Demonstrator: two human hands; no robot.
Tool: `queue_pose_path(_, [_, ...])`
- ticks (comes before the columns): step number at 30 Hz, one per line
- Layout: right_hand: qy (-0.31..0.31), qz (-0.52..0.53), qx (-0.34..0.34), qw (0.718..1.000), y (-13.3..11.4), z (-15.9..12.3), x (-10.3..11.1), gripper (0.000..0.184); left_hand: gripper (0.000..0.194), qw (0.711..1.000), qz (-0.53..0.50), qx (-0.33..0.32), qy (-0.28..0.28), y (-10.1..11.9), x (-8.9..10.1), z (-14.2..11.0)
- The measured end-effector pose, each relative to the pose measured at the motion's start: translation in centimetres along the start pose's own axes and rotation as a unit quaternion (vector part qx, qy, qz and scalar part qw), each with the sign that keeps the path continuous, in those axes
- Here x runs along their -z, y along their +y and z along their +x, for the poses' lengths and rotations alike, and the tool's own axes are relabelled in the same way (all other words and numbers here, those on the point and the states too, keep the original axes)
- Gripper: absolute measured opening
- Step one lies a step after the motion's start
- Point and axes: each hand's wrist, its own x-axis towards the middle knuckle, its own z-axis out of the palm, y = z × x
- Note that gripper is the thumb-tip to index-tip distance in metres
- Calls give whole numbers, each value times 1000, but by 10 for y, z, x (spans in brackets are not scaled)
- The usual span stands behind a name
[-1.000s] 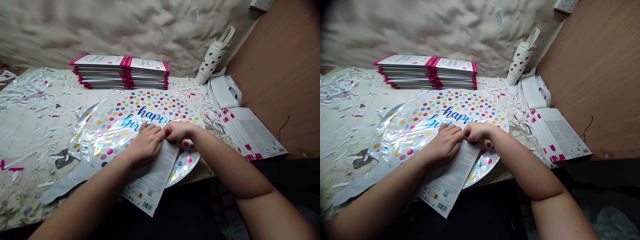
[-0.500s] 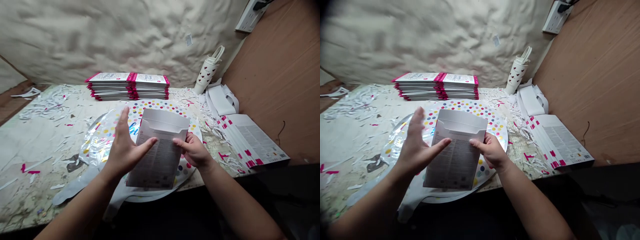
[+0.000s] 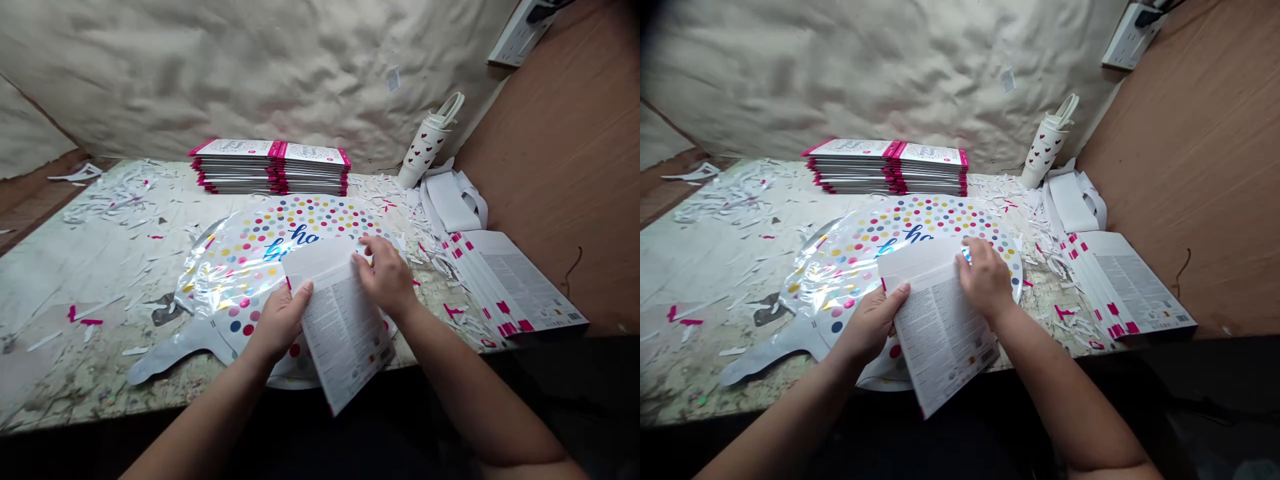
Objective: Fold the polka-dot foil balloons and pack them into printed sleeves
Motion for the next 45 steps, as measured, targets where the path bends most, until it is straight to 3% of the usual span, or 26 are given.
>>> queue_pose_path(3, [-60, -43, 150, 986, -14, -17, -10, 21, 31, 999, 45, -22, -6, -5, -8, -5])
queue_pose_path(5, [-71, -41, 173, 981, -21, -24, -14, 21, 29, 998, 57, -19, -24, -5, -10, -7])
queue_pose_path(13, [-71, -86, 173, 979, -25, -20, -12, 20, 31, 987, 148, -37, -48, -1, -11, -14])
queue_pose_path(19, [-100, -26, 153, 983, -22, -20, -4, 17, 24, 994, 91, -1, -58, 1, -13, -14])
queue_pose_path(23, [-105, -116, 188, 970, -27, -28, -2, 19, 24, 996, 72, 4, -47, 3, -15, -13])
queue_pose_path(29, [-114, -263, 237, 928, -39, -33, -3, 18, 26, 990, 141, -2, -26, 10, -19, -15])
queue_pose_path(31, [-99, -270, 219, 932, -35, -28, 4, 18, 27, 992, 118, 6, -34, 9, -19, -14])
queue_pose_path(34, [-73, -218, 145, 962, -26, -22, 18, 17, 25, 996, 75, 27, -37, 6, -18, -13])
queue_pose_path(38, [-141, -149, 134, 970, -25, -24, 24, 17, 26, 994, 102, 26, -38, 8, -22, -13])
queue_pose_path(45, [-185, -276, 160, 929, -45, -29, 24, 13, 33, 979, 194, -35, -50, 14, -33, -17])
